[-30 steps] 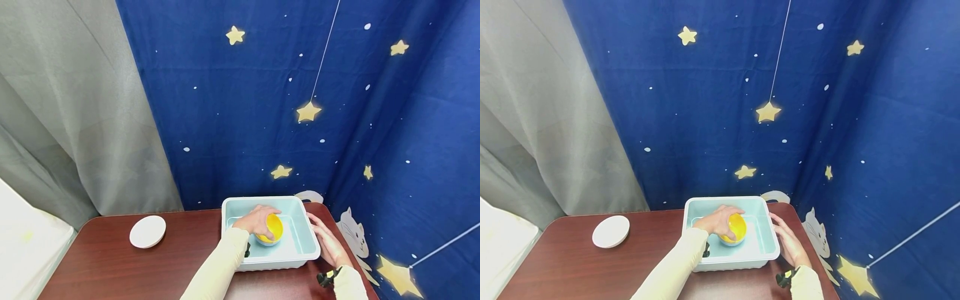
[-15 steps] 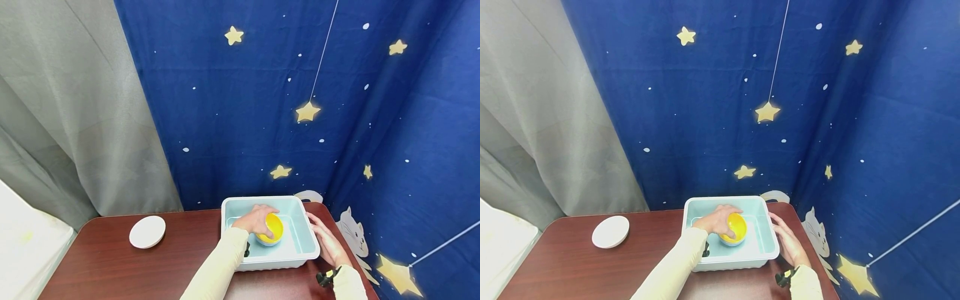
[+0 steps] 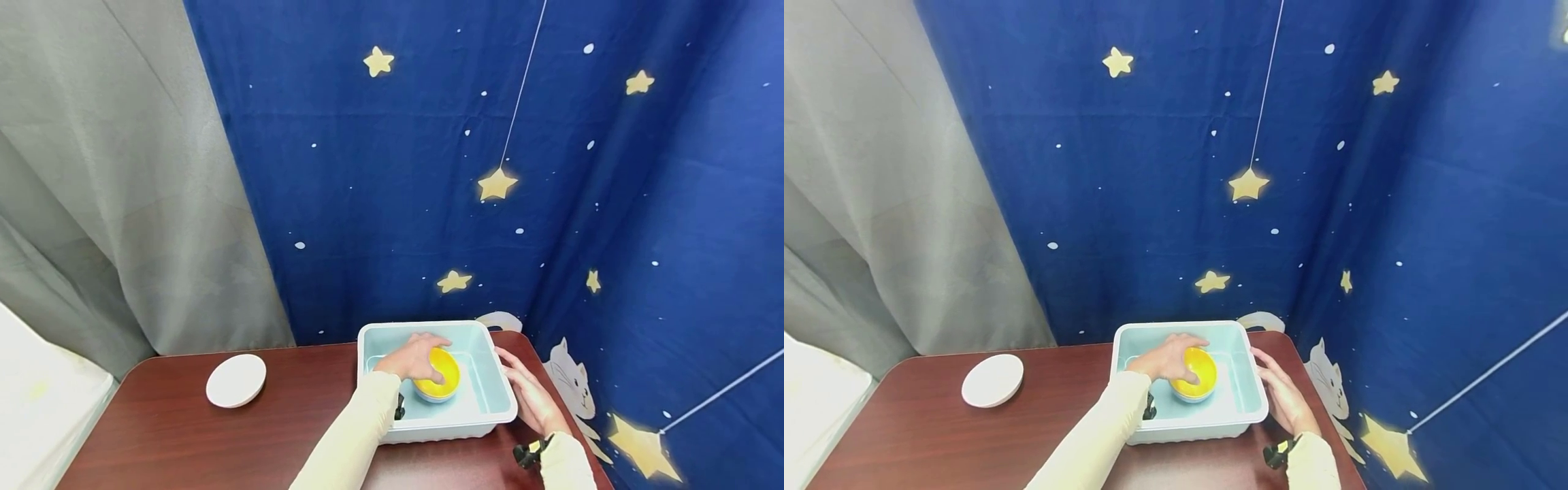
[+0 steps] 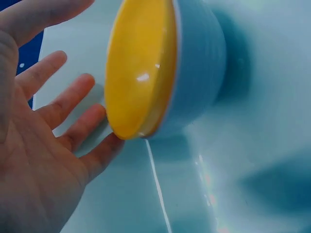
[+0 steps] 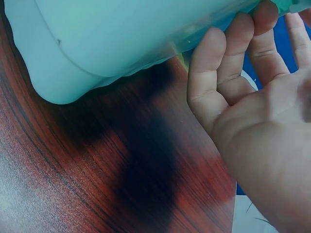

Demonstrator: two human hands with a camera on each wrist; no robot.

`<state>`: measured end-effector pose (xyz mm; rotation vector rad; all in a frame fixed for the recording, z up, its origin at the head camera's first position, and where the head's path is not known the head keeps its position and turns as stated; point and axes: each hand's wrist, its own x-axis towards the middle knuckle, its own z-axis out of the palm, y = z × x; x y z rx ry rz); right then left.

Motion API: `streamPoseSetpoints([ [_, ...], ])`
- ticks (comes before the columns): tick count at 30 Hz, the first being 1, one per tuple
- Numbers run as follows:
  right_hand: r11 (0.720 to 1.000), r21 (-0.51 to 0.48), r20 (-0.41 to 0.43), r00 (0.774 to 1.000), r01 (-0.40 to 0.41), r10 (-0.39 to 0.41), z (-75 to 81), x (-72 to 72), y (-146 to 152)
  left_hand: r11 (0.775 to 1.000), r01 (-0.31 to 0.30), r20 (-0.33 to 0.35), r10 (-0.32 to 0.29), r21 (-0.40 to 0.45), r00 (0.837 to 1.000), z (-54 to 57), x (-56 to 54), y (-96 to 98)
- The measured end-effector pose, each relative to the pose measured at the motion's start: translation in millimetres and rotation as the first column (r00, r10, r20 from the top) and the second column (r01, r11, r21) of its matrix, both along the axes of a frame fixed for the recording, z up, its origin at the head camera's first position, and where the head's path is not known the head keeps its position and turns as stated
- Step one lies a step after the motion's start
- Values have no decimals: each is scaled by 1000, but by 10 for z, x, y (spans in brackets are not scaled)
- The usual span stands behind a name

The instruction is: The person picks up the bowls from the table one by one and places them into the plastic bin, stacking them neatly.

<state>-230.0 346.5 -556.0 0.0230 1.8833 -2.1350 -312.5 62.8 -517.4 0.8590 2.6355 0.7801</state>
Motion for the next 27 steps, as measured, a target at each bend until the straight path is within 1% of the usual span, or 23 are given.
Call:
streamPoseSetpoints([
  [8, 1000, 15, -3, 1000, 20, -20, 29, 7, -16, 999, -27, 21, 27, 26, 999, 88, 8, -14],
  [14, 1000, 15, -10, 1000, 14, -14, 56, 16, -22, 995, -43, 48, 39, 91, 998, 187, 12, -35],
  [16, 1000, 20, -8, 1000, 19, -19, 59, 20, -19, 993, -40, 54, 34, 114, 998, 211, 8, -40],
  [19, 999, 28, 0, 999, 32, -32, 56, 25, -17, 989, -25, 49, 18, 147, 999, 226, -2, -47],
  [22, 999, 24, 2, 1000, 28, -28, 50, 26, -17, 985, -10, 44, 2, 173, 999, 249, -9, -68],
  [27, 1000, 20, -5, 1000, 15, -15, 42, 30, -21, 975, -22, 29, 15, 220, 999, 324, 2, -134],
])
